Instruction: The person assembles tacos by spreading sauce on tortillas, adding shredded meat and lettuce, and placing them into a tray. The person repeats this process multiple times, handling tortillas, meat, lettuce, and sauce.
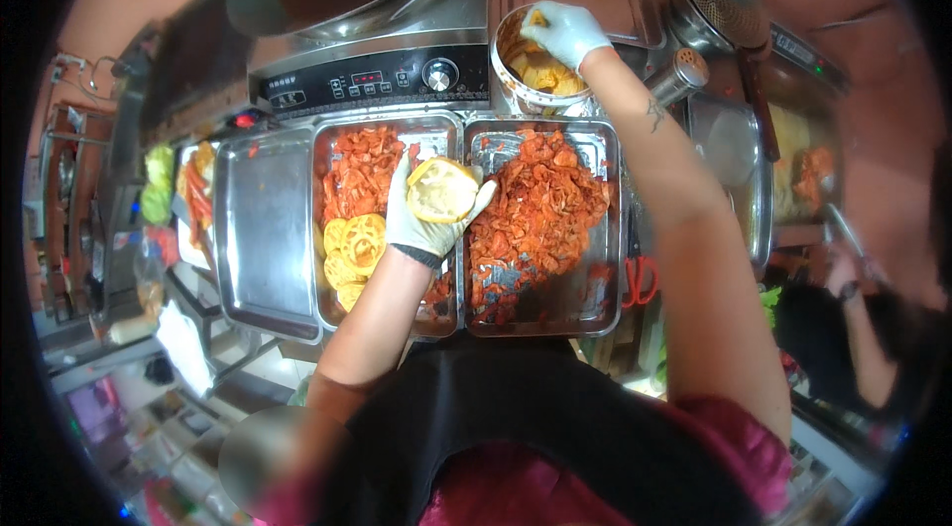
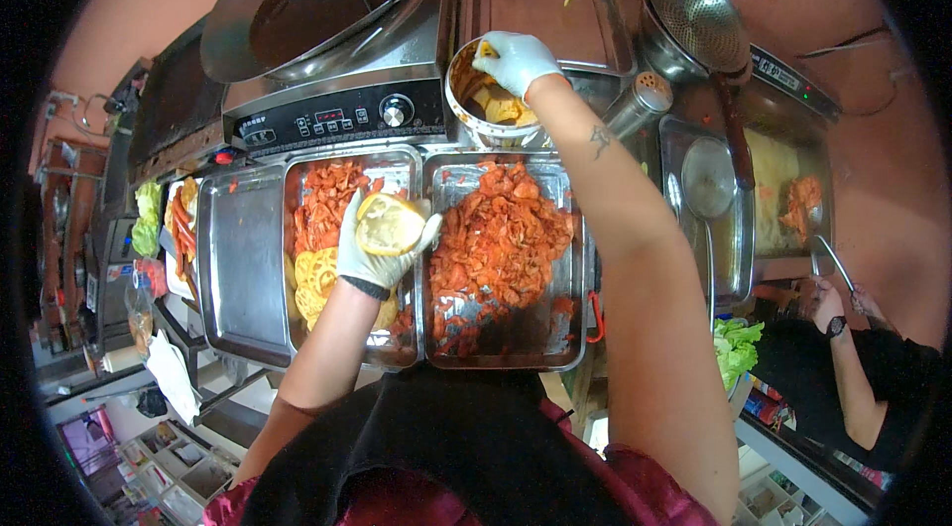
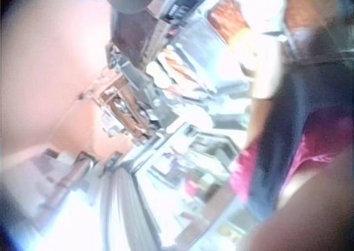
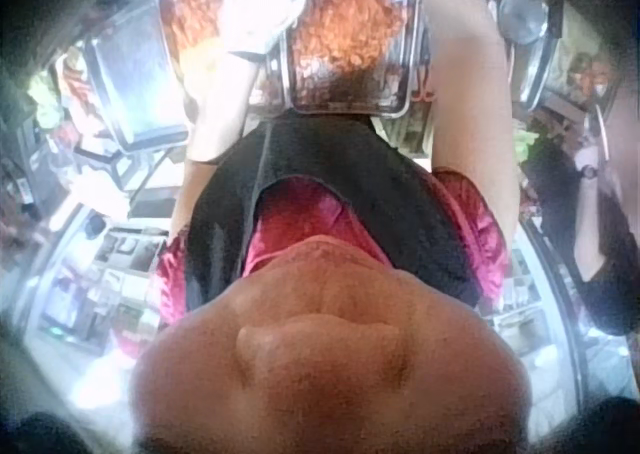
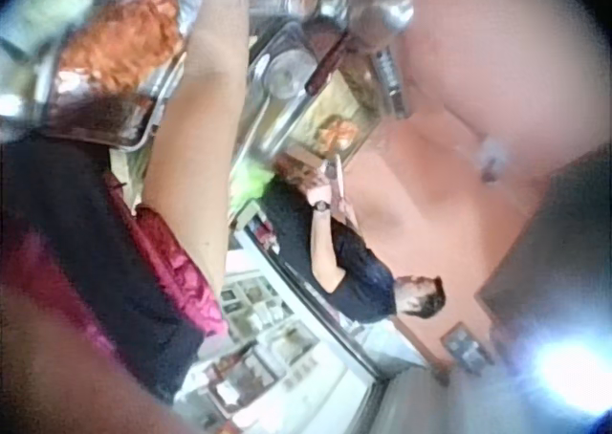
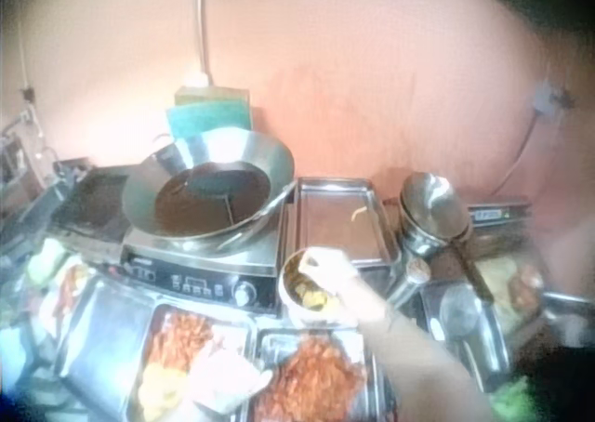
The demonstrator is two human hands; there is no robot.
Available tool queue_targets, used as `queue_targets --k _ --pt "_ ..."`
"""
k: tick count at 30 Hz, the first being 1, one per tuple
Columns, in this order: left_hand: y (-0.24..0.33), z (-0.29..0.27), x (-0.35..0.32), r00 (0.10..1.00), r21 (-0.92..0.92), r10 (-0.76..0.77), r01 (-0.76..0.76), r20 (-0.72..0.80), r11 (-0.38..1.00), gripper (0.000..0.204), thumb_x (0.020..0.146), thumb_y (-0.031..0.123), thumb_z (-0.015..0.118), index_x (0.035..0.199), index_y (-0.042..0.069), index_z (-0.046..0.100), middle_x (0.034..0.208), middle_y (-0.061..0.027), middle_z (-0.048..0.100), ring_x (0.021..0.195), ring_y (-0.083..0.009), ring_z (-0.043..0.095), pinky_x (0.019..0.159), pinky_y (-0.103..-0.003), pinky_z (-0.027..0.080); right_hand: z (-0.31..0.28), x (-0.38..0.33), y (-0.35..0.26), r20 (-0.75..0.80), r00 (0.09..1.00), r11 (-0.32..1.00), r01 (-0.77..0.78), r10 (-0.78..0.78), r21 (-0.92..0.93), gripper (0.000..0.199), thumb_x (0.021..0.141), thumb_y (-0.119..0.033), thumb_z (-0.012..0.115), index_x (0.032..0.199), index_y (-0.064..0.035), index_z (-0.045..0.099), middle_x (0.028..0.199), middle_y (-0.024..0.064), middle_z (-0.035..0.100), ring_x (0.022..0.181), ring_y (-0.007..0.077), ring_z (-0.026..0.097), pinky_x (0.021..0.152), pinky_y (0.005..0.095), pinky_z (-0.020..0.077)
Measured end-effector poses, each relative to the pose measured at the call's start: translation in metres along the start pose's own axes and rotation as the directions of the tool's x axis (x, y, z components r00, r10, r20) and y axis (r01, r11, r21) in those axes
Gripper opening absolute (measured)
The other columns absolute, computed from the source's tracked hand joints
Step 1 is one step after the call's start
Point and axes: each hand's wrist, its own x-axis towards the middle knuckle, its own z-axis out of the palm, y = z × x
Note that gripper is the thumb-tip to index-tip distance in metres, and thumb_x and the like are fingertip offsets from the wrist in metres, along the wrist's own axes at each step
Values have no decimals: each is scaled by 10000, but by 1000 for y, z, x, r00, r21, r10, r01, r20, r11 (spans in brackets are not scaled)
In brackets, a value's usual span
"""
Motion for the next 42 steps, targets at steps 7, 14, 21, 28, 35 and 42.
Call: queue_targets --k 7,14,21,28,35,42 --pt "2 -6 -15 999 -74 -26 24 -23 997 603 974 559 459 1344 86 513 1230 -204 595 1123 -385 573 987 -635 479 28 -18 19 142 984 932 -149 107 329 265 976 -255 605 1059 -30 717 936 123 744 816 211 713 745 338 547" --pt "3 -3 -19 1000 -46 -26 26 6 999 636 978 585 448 1309 45 501 1207 -219 570 1093 -386 570 969 -629 498 -6 -30 22 270 918 759 -394 292 519 319 976 -197 625 1142 75 628 964 138 724 736 208 733 587 299 584" --pt "15 7 -16 1000 -78 -13 14 26 997 660 1004 602 346 1399 85 458 1318 -227 555 1190 -413 561 1002 -677 457 -27 -63 31 54 873 374 -262 484 890 297 987 -195 613 1106 76 602 1020 208 706 787 270 736 690 320 639" --pt "20 16 -4 999 -78 29 -26 42 997 691 1012 614 264 1422 89 445 1366 -216 532 1224 -417 537 1044 -708 392 -14 -122 28 -89 796 51 74 599 996 270 999 -152 577 1115 91 580 1040 230 676 887 339 722 741 369 641" --pt "29 10 1 982 33 -2 -4 191 999 792 980 683 159 1498 127 383 1511 -188 423 1361 -434 425 1085 -757 267 -9 -212 -96 -268 878 161 221 398 962 311 1030 -180 523 1186 86 565 1090 205 671 919 301 711 822 370 600" --pt "24 -6 -4 972 -32 -71 81 225 996 743 971 663 287 1465 120 402 1437 -244 452 1282 -480 463 1056 -739 324 19 -261 -167 -374 851 787 500 -369 360 240 903 -2 675 1142 0 652 1131 151 706 1003 256 708 879 334 555"
